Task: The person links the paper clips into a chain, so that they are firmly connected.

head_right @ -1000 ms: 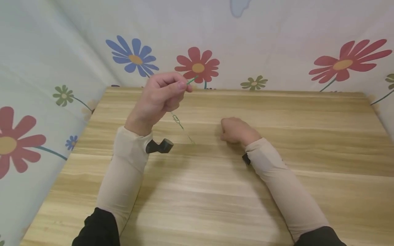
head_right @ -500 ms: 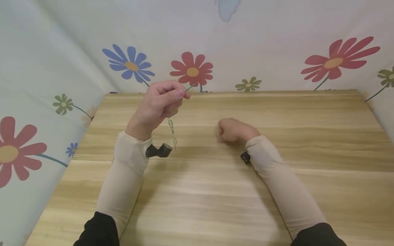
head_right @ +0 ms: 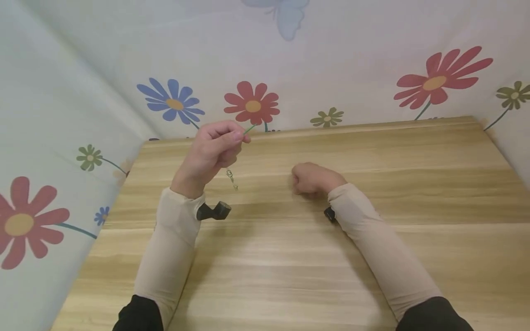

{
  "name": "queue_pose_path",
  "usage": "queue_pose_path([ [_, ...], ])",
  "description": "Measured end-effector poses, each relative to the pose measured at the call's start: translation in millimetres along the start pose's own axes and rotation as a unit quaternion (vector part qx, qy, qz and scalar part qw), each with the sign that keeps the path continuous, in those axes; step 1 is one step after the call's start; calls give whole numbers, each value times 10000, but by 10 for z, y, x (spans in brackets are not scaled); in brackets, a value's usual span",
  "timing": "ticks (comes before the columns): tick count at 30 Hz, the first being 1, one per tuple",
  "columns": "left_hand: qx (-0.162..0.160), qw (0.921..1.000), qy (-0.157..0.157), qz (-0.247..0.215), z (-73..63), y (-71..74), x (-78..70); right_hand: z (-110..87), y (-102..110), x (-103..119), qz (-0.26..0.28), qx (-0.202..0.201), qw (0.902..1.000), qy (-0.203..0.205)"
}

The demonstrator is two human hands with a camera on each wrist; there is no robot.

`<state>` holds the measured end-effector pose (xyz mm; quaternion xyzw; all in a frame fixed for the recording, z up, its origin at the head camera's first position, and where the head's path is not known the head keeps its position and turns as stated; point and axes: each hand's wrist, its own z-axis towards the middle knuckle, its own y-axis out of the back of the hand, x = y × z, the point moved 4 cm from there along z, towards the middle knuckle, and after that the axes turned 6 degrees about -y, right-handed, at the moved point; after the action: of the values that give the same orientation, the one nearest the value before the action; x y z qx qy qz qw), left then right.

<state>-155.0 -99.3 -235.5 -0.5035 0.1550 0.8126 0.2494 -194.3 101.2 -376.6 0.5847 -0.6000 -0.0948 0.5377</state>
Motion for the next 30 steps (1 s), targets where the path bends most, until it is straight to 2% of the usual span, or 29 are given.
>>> queue_pose_path([
  [3,-83,10000,2,-17,-30,17,-2,-4,18,9,-430,-285,9987,10],
  [5,-89,10000,-4,-43,-38,18,-6,-9,19,15,-554,-325,9979,12],
  [10,18,10000,-22,-65,-22,4,-9,-6,5,19,-190,-53,9996,-217],
  [13,107,9999,-49,-91,-8,-6,-9,4,5,15,-146,-24,9995,-288],
  [18,153,9998,-61,-130,4,-20,25,5,-6,-25,-102,50,9998,-132],
  [20,153,9998,-31,-143,0,-29,43,-13,8,-35,266,25,9996,92],
  [22,155,9998,4,-152,-7,-46,55,-63,59,-13,1001,-11,9941,413],
  [23,165,9998,15,-148,-9,-58,56,-105,100,12,1512,-34,9865,633],
  [24,176,9998,20,-121,-9,-72,55,-154,151,49,2099,-90,9736,894],
  [25,193,9998,7,-92,-6,-87,52,-212,208,99,2696,-134,9557,1175],
  [26,216,9998,-4,-50,-2,-105,47,-279,270,157,3216,-193,9353,1461],
  [28,285,9996,4,31,6,-147,37,-425,392,288,4071,-313,8880,2115],
  [30,386,9991,-9,181,19,-192,26,-562,495,415,4604,-497,8427,2748],
])
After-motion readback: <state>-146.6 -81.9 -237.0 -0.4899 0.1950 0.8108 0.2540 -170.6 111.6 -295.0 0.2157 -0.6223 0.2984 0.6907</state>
